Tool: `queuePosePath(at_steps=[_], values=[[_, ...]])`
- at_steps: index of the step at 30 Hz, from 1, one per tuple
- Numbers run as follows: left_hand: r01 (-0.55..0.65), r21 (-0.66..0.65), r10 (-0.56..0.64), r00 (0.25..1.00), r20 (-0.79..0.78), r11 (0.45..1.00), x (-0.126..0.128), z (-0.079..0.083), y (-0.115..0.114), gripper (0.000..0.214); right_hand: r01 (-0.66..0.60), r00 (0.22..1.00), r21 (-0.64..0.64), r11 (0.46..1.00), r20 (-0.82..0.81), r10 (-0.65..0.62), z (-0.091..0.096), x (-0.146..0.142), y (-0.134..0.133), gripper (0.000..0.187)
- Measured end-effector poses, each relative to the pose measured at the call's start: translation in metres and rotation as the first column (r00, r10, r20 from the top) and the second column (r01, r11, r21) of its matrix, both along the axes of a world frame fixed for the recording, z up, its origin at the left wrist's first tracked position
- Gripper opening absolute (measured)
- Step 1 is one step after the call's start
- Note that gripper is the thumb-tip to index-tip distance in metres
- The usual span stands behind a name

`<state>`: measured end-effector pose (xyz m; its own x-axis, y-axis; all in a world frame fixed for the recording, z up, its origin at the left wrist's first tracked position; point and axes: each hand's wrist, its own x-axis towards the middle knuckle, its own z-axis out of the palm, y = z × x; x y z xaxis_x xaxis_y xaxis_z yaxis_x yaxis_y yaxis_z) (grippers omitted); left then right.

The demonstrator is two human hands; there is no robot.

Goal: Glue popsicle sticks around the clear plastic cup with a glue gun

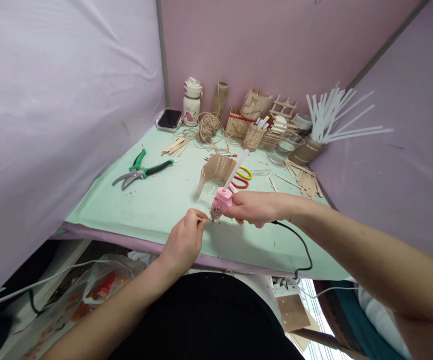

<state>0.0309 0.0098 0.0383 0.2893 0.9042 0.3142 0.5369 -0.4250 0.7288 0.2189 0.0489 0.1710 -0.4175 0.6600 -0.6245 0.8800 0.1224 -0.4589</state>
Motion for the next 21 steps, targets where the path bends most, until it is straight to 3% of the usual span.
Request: queuePosePath(at_steps=[12, 21], values=[[-0.009, 0.006, 0.009, 1.000, -0.016, 1.000, 0.000, 0.001, -0.001, 0.008, 0.021, 1.000, 0.008, 1.000, 0.016, -0.021, -0.003, 0.000, 0.001, 0.034], [-0.005, 0.241, 0.017, 0.999, -0.046, 0.970, 0.004, -0.011, -0.006, 0.005, 0.013, 1.000, 0.000, 1.000, 0.025, -0.013, -0.003, -0.003, 0.000, 0.030]])
